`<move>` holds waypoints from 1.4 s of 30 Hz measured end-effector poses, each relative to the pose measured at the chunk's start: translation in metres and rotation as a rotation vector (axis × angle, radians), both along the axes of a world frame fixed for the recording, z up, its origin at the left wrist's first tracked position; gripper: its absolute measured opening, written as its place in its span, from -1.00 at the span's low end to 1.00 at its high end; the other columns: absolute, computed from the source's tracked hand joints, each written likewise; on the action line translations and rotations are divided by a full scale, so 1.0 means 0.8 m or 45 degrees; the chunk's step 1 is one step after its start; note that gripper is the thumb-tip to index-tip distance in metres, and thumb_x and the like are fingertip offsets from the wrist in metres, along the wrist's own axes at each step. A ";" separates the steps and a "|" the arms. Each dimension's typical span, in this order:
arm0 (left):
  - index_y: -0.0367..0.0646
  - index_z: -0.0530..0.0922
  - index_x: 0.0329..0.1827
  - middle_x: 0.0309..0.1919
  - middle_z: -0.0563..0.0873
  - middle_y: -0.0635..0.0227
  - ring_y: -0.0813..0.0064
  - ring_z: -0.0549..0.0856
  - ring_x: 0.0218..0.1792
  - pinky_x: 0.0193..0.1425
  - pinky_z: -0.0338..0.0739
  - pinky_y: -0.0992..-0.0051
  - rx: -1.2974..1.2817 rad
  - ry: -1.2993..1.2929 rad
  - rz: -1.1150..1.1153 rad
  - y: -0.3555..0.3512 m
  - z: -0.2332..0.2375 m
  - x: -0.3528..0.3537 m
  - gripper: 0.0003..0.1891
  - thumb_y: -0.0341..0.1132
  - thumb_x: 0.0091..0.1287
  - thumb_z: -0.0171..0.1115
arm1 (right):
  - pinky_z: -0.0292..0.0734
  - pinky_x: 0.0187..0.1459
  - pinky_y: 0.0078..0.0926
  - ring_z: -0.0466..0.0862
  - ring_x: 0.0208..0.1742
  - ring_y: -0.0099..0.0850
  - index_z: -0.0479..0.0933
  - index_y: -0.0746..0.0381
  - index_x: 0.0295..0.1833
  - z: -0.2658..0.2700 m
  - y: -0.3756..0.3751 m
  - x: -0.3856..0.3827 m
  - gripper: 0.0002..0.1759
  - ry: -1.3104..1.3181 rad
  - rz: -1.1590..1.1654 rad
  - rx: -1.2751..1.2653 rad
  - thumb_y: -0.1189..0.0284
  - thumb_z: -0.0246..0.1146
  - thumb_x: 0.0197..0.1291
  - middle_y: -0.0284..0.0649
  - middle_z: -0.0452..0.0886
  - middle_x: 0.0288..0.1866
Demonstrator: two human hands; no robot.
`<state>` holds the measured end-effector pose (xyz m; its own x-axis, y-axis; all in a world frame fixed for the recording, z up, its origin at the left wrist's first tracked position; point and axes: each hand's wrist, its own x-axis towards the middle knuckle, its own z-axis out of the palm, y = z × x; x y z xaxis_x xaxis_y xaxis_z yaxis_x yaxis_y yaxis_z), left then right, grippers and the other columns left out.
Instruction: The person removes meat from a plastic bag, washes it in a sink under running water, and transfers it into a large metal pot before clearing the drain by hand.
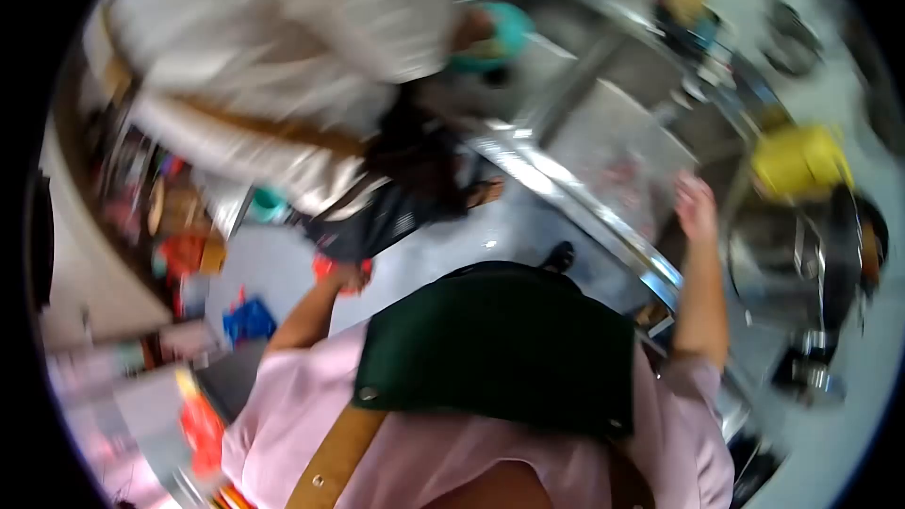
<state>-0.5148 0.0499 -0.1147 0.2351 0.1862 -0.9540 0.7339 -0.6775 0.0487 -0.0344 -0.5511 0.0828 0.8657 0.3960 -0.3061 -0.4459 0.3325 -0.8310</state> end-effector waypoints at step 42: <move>-0.14 0.50 -0.10 -0.42 0.60 0.44 0.67 0.54 -0.47 -0.40 0.46 0.68 -1.284 -1.181 0.501 -0.468 0.162 0.785 -0.70 -0.49 0.06 0.21 | 0.34 -0.61 -0.66 0.49 -0.57 -0.58 0.44 0.22 -0.29 -0.034 0.098 0.191 -0.79 0.337 0.013 0.002 0.34 -0.03 0.13 -0.33 0.52 -0.50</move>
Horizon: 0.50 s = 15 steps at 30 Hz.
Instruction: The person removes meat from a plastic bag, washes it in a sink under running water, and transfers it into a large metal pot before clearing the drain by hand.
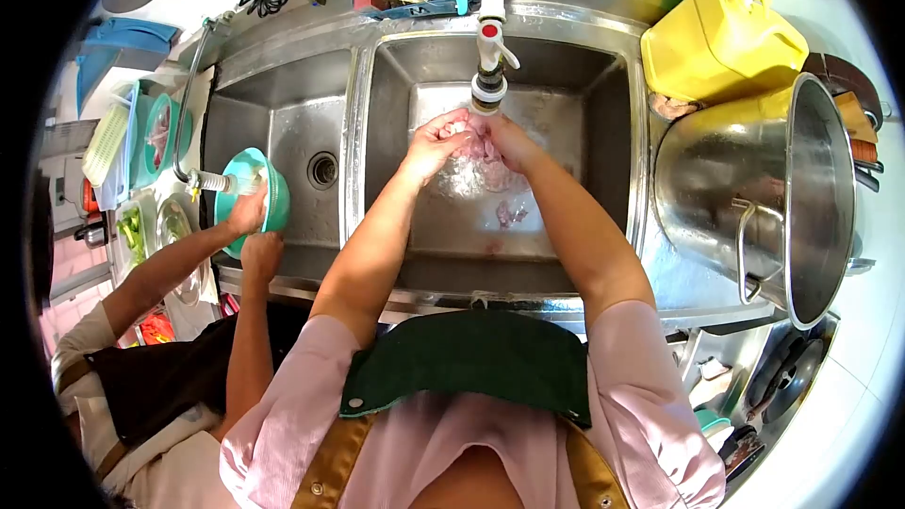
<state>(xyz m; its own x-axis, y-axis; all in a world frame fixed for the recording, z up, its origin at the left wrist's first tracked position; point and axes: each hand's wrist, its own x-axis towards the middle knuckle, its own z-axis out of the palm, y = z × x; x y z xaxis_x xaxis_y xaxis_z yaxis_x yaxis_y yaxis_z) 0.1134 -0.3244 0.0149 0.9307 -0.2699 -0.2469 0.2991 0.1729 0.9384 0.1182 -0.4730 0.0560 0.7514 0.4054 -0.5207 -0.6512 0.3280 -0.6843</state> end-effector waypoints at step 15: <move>-0.21 0.49 -0.50 -0.66 0.51 0.50 0.76 0.42 -0.67 -0.63 0.30 0.72 0.395 -0.201 0.074 -0.020 0.029 0.003 -0.94 -0.56 0.06 0.08 | 0.45 -0.57 -0.60 0.53 -0.53 -0.53 0.36 0.18 -0.35 -0.021 -0.010 -0.016 -0.82 -0.133 -0.284 0.000 0.60 0.19 -0.10 -0.28 0.52 -0.45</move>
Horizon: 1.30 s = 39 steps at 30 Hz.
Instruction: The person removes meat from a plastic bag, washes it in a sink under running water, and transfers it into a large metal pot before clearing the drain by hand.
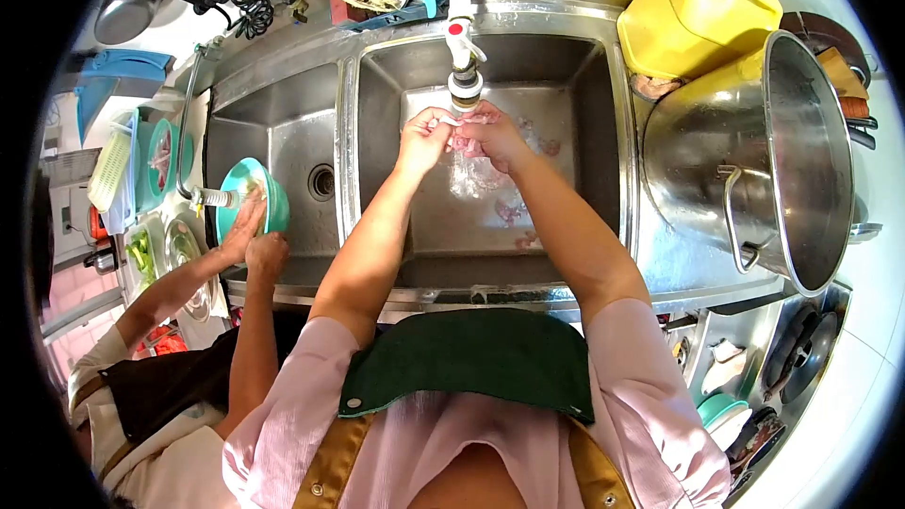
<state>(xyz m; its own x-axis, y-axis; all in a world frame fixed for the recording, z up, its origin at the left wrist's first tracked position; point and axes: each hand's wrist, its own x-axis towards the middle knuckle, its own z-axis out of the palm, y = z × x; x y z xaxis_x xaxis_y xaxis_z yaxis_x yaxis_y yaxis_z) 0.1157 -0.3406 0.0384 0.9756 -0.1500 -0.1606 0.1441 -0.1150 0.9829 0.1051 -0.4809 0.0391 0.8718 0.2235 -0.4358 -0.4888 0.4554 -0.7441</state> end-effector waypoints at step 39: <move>-0.23 0.46 -0.25 -0.45 0.59 0.31 0.49 0.57 -0.47 -0.42 0.49 0.57 -0.742 0.500 0.367 -0.022 -0.026 0.014 -0.85 -0.47 0.14 -0.04 | 0.38 -0.52 -0.68 0.50 -0.46 -0.63 0.38 0.18 -0.27 -0.020 0.004 0.013 -0.78 0.022 -0.060 0.073 0.44 0.26 -0.04 -0.35 0.53 -0.44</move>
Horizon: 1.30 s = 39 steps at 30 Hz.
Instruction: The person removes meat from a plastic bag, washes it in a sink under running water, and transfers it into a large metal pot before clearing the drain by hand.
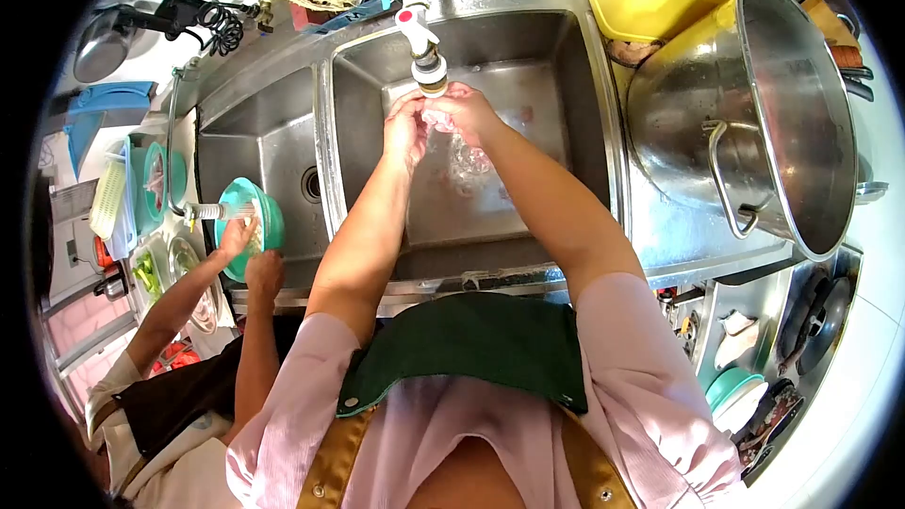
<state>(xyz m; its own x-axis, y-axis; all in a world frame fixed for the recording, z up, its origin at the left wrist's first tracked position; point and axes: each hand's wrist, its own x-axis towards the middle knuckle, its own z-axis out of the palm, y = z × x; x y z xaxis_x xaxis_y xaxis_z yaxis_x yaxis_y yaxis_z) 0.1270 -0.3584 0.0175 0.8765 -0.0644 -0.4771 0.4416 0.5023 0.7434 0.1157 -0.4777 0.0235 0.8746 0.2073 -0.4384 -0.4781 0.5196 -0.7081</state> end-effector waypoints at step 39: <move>-0.22 0.45 -0.07 -0.09 0.51 0.01 0.14 0.50 -0.05 0.01 0.39 0.34 1.593 -0.027 -1.307 0.073 -0.235 -0.131 -0.61 -0.23 0.04 0.15 | 0.43 -0.17 -0.29 0.55 -0.21 -0.15 0.32 0.21 0.03 0.066 -0.068 -0.066 -0.38 -0.390 0.934 -1.874 0.26 0.34 -0.20 -0.06 0.55 -0.24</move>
<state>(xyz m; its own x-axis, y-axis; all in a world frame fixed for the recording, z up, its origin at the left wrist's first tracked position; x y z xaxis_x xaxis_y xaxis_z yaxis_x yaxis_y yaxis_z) 0.0221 -0.3002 -0.1709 0.7179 -0.1973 -0.6676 0.1768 -0.8759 0.4489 0.0627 -0.5322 0.0763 0.8696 0.1783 -0.4603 -0.0635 -0.8843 -0.4626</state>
